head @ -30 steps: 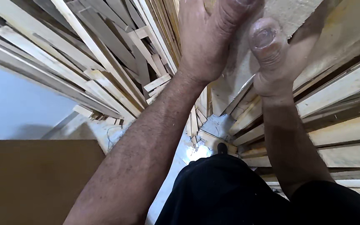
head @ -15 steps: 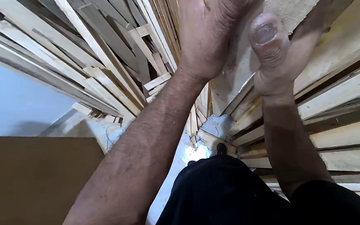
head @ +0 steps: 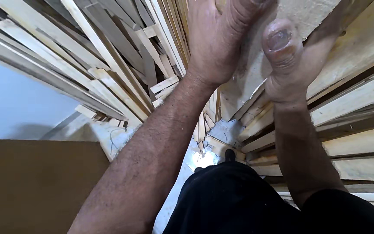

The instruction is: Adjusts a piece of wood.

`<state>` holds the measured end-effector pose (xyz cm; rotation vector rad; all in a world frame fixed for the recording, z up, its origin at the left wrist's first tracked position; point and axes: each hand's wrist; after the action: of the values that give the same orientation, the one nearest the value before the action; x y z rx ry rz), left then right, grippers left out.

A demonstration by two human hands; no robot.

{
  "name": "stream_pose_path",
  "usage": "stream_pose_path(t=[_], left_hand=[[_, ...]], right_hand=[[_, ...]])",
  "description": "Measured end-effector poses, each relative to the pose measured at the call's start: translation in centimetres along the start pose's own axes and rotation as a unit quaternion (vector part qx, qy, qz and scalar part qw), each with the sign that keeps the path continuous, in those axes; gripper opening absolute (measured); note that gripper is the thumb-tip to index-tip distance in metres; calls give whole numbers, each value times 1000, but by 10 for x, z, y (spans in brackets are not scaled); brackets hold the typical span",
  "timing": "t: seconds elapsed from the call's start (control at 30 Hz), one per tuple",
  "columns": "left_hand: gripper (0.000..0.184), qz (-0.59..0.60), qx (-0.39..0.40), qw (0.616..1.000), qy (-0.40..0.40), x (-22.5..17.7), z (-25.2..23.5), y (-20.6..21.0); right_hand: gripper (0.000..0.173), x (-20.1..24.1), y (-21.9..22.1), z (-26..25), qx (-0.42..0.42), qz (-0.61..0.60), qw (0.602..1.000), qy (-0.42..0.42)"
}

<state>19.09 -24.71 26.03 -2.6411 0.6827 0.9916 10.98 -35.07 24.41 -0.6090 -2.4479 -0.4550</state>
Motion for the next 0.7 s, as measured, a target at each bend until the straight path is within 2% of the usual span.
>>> stream_pose_path(t=[0.43, 0.6, 0.7], left_hand=[[56, -5, -7, 1000, 1, 1, 1, 4], [66, -6, -2, 1000, -9, -1, 2, 3], [66, -9, -10, 1000, -11, -3, 4, 4]], right_hand=[[96, 0, -4, 0, 1, 3, 1000, -12], [97, 0, -4, 1, 4, -5, 1000, -9], [97, 2, -4, 3, -3, 0, 1000, -3]])
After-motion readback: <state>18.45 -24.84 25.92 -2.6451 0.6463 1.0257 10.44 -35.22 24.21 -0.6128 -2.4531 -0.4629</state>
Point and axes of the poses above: each hand's wrist, its own z-axis away from the middle knuckle, its own y-axis out of the palm, x = y × z, and after that the axes turned 2 degrees about x, right-handed
